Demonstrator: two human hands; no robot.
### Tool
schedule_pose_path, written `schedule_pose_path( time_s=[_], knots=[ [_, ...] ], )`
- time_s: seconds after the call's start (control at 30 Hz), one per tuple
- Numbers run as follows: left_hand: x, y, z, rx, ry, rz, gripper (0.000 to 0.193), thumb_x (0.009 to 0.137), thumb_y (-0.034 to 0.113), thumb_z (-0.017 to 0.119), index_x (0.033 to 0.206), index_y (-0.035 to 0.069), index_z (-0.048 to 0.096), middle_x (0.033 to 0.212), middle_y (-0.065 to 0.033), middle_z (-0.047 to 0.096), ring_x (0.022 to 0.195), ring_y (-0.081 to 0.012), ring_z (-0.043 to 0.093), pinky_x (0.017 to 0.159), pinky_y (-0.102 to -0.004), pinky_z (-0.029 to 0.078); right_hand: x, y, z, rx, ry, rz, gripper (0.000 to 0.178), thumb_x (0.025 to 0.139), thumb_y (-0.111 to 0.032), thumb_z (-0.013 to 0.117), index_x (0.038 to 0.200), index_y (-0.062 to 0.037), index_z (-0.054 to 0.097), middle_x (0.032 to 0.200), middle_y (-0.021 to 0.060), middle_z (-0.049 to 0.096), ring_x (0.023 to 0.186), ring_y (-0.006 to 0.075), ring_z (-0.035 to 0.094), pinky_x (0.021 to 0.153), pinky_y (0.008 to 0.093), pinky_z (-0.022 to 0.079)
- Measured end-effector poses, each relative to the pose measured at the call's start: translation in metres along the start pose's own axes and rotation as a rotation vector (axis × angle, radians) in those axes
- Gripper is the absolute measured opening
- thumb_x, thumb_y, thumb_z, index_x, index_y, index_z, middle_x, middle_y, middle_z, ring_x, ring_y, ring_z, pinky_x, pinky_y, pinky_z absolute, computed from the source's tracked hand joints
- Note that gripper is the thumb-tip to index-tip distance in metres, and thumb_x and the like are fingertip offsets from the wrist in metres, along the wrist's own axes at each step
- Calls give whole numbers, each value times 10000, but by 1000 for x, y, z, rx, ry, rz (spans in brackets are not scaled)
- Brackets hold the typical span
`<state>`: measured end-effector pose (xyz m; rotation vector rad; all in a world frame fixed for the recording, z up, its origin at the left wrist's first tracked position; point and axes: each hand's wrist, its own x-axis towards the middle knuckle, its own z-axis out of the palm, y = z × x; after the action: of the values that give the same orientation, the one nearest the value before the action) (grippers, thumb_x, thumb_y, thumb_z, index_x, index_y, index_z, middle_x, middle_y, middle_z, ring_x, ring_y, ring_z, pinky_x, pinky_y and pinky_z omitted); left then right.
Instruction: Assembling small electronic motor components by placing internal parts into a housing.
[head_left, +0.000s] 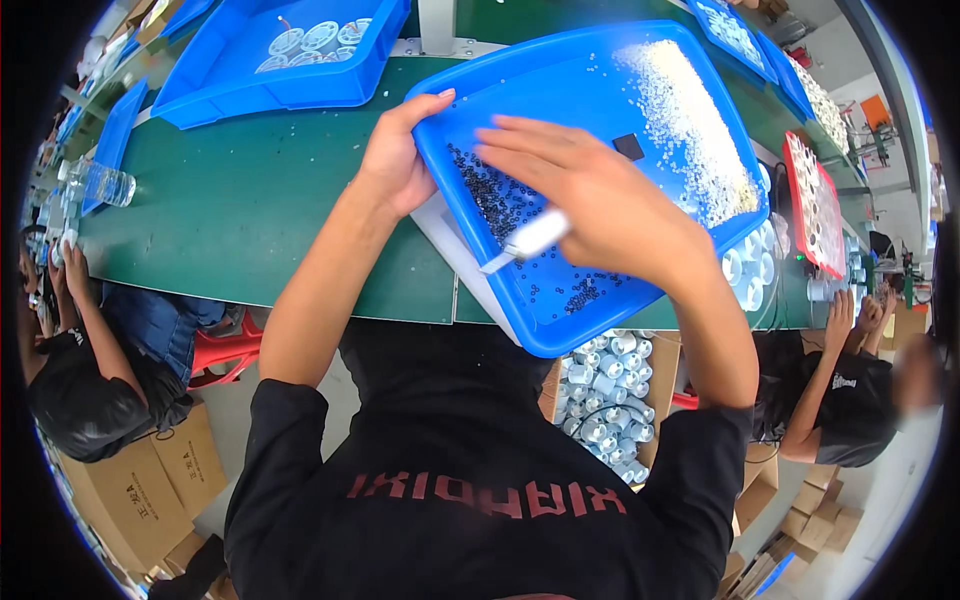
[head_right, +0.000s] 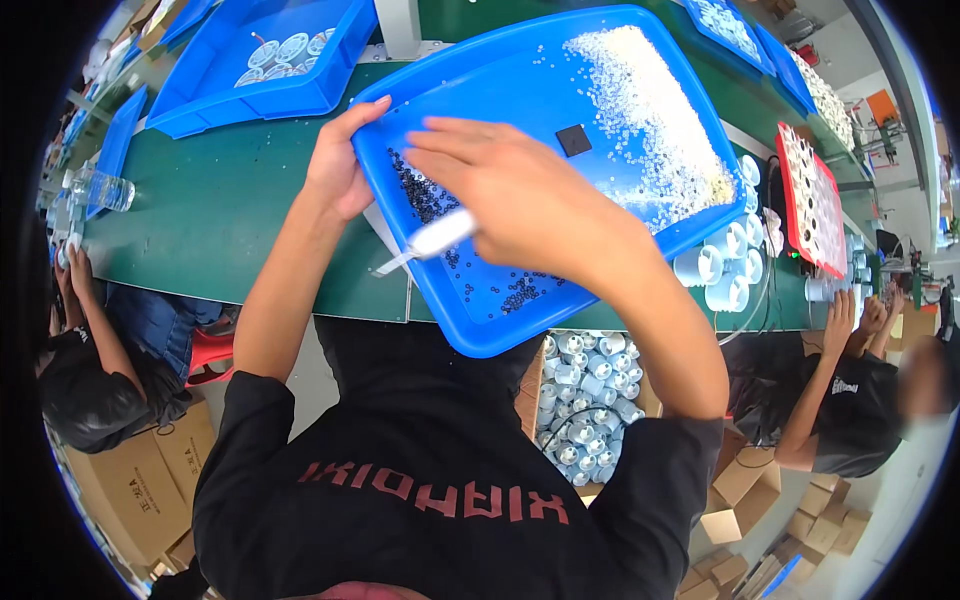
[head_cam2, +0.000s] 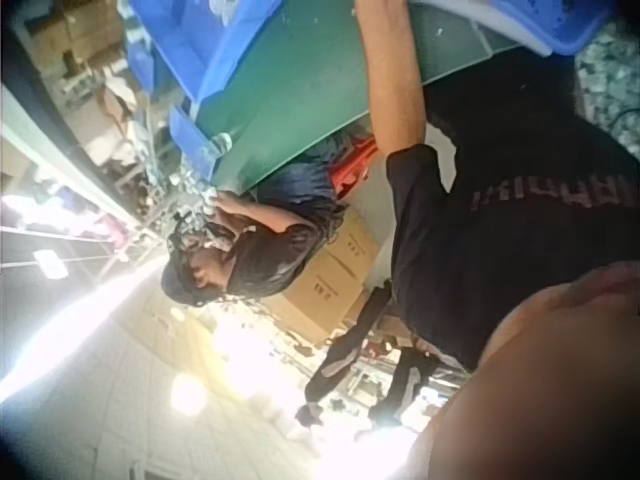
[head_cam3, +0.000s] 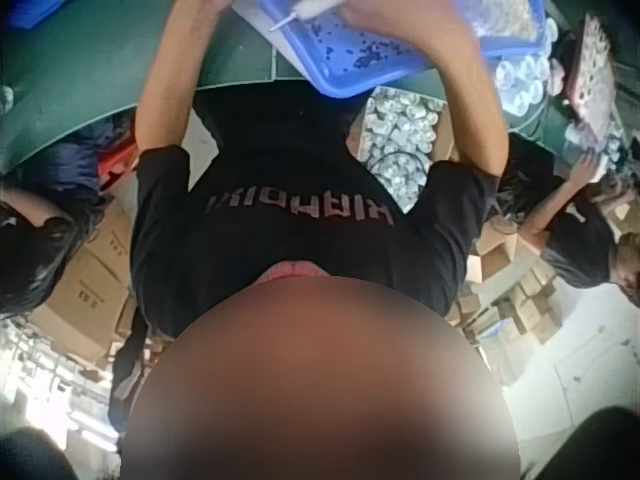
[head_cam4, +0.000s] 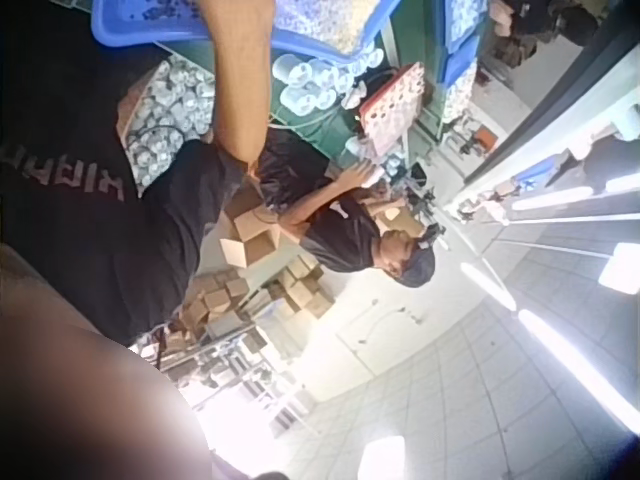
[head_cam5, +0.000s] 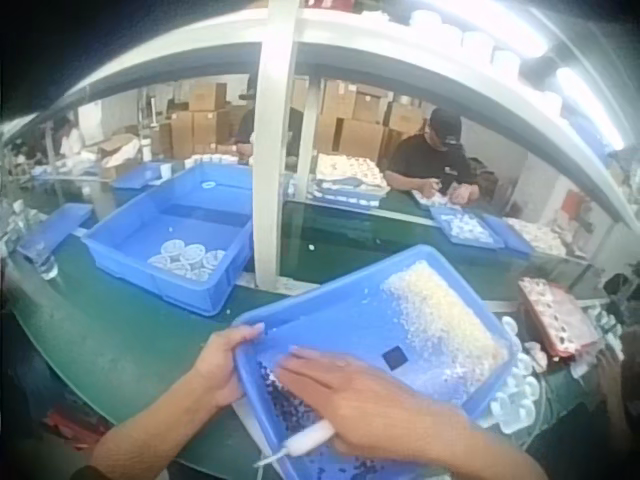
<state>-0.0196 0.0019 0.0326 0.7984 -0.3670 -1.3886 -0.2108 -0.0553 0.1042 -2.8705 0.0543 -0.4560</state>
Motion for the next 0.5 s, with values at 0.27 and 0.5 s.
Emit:
schedule_pose_path(
  time_s=[0.27, 0.5],
  knots=[
    [13, -7, 0, -84, -36, -20, 356, 844, 223, 567, 1109, -9, 510, 1086, -180, 574, 995, -270, 568, 910, -409, 445, 18, 7, 29, 78, -91, 46, 583, 690, 8, 567, 1248, 97, 422, 1256, 281, 472, 1229, 353, 425, 1037, 395, 346],
    [25, -17, -1, -64, 21, -2, 374, 837, 188, 570, 1137, -24, 498, 1105, -173, 567, 1005, -278, 557, 930, -418, 436, -22, -12, 19, 84, -253, 194, 686, 645, 64, 540, 1311, 45, 374, 1305, 248, 437, 1243, 355, 403, 1030, 399, 368]
  ],
)
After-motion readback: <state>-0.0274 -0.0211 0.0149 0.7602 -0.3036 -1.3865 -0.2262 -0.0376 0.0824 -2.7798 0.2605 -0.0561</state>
